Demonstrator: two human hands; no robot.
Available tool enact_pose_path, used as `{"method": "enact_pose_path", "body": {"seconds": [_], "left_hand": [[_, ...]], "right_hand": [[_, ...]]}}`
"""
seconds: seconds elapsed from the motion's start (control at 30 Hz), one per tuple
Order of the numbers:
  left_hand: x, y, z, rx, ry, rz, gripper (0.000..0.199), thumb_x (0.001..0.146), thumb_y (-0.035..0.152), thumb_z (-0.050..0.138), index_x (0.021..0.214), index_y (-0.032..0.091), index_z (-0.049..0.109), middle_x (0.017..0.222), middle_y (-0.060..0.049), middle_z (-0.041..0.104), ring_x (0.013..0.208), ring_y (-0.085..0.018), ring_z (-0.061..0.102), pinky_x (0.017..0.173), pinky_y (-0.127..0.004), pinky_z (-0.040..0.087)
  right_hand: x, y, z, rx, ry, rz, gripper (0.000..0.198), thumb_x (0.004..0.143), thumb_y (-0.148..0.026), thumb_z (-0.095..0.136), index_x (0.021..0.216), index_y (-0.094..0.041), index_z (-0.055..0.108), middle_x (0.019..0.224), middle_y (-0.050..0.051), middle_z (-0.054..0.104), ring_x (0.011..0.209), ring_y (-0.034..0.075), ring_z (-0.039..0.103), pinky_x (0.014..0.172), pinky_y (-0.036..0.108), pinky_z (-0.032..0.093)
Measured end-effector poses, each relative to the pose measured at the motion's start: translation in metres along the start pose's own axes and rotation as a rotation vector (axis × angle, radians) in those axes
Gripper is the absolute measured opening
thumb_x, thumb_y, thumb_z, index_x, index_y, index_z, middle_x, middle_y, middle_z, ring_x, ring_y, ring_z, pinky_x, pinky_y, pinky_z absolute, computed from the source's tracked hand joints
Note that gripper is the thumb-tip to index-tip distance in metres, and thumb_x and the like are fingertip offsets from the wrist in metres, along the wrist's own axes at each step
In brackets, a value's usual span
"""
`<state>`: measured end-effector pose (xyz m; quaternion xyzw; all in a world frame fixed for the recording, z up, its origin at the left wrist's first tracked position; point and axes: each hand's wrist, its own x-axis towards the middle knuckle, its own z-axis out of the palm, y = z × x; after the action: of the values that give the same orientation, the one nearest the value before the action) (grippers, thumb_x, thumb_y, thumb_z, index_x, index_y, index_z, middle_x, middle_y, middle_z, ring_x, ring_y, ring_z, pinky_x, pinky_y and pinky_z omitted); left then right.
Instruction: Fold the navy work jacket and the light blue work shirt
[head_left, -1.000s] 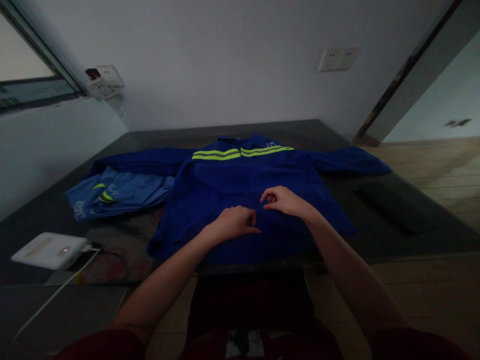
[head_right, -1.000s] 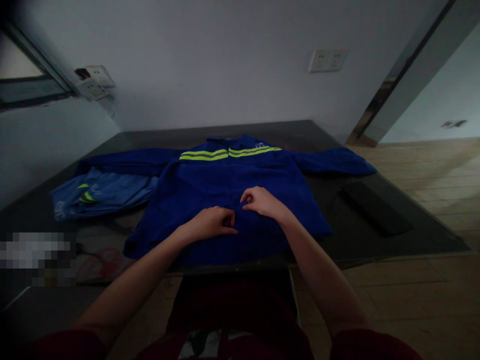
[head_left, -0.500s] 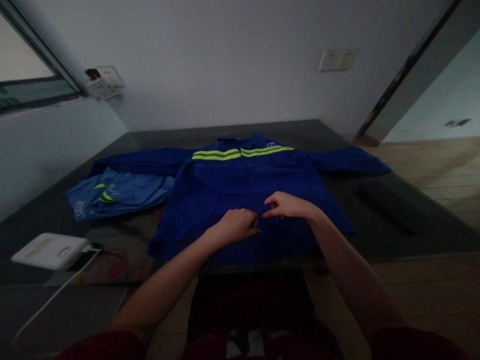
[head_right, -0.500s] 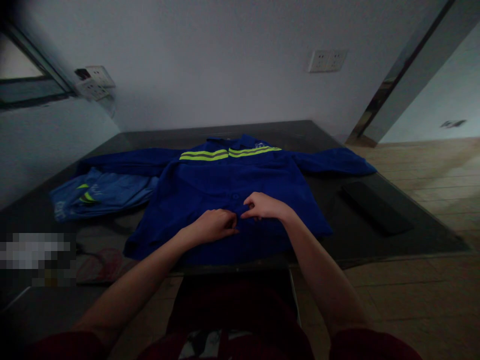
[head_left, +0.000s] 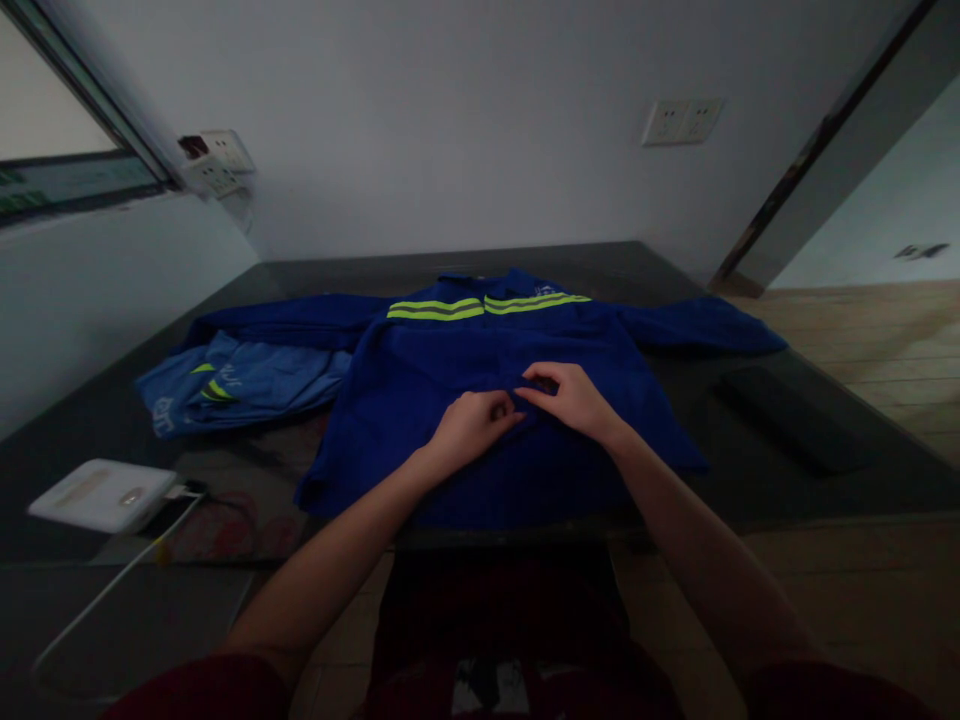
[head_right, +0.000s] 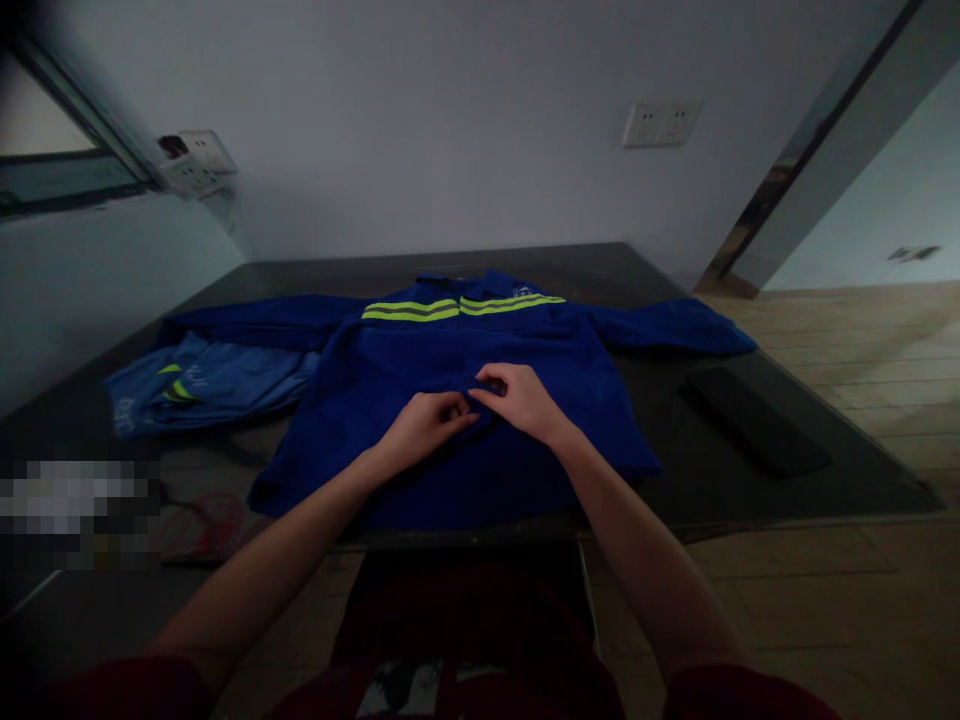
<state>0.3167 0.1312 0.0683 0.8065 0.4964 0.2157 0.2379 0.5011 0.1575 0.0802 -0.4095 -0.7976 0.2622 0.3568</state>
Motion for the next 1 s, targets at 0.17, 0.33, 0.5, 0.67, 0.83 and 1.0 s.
{"method": "enact_pose_path", "body": {"seconds": [0.17,0.33,0.5,0.67,0.83,1.0], "left_hand": [[0.0012,0.0003,-0.0021,-0.156,0.080,-0.010,0.029,0.084,0.042,0.055,0.073,0.016,0.062,0.061,0.002,0.057,0.056,-0.010,0.049,0.052,-0.021,0.030],[0.0022,0.0030,-0.0076,-0.337,0.045,-0.051,0.034,0.088,0.040,0.049,0.066,0.015,0.058,0.056,0.003,0.055,0.049,-0.008,0.043,0.051,-0.020,0.030],[0.0052,0.0003,-0.0069,-0.462,-0.036,-0.085,0.031,0.086,0.039,0.050,0.068,0.015,0.058,0.057,0.003,0.055,0.046,-0.006,0.038,0.048,-0.020,0.028],[0.0072,-0.0013,-0.0045,-0.552,-0.046,-0.119,0.021,0.082,0.034,0.055,0.077,0.014,0.060,0.062,0.002,0.058,0.049,-0.007,0.044,0.050,-0.019,0.032],[0.0078,-0.0033,-0.0042,-0.551,-0.025,-0.097,0.020,0.081,0.033,0.056,0.078,0.014,0.060,0.062,0.001,0.060,0.053,-0.008,0.050,0.053,-0.019,0.036],[0.0056,-0.0021,-0.0055,-0.432,0.106,-0.054,0.019,0.082,0.032,0.055,0.077,0.015,0.060,0.065,0.000,0.062,0.059,-0.010,0.055,0.056,-0.020,0.039]], "right_hand": [[-0.0005,-0.0020,-0.0015,-0.011,-0.031,-0.039,0.012,0.079,-0.026,0.063,0.082,-0.015,0.067,0.077,0.004,0.067,0.070,0.016,0.057,0.063,0.026,0.040],[0.0000,-0.0005,-0.0052,-0.020,-0.072,-0.052,0.011,0.081,-0.023,0.061,0.083,-0.015,0.069,0.082,0.005,0.069,0.073,0.017,0.060,0.065,0.027,0.042],[0.0000,0.0009,-0.0057,-0.036,-0.074,-0.035,0.013,0.080,-0.024,0.062,0.084,-0.015,0.069,0.083,0.006,0.070,0.073,0.017,0.060,0.065,0.028,0.042],[0.0002,0.0032,-0.0039,-0.015,-0.041,-0.011,0.014,0.078,-0.026,0.064,0.084,-0.015,0.069,0.078,0.004,0.069,0.069,0.016,0.059,0.063,0.027,0.041],[0.0006,0.0013,-0.0042,-0.015,-0.026,0.005,0.013,0.077,-0.027,0.064,0.080,-0.015,0.068,0.072,0.003,0.067,0.065,0.015,0.057,0.060,0.025,0.040],[0.0000,-0.0028,-0.0069,0.006,-0.085,0.001,0.015,0.081,-0.025,0.059,0.083,-0.015,0.070,0.076,0.003,0.069,0.067,0.016,0.059,0.062,0.026,0.041]]}}
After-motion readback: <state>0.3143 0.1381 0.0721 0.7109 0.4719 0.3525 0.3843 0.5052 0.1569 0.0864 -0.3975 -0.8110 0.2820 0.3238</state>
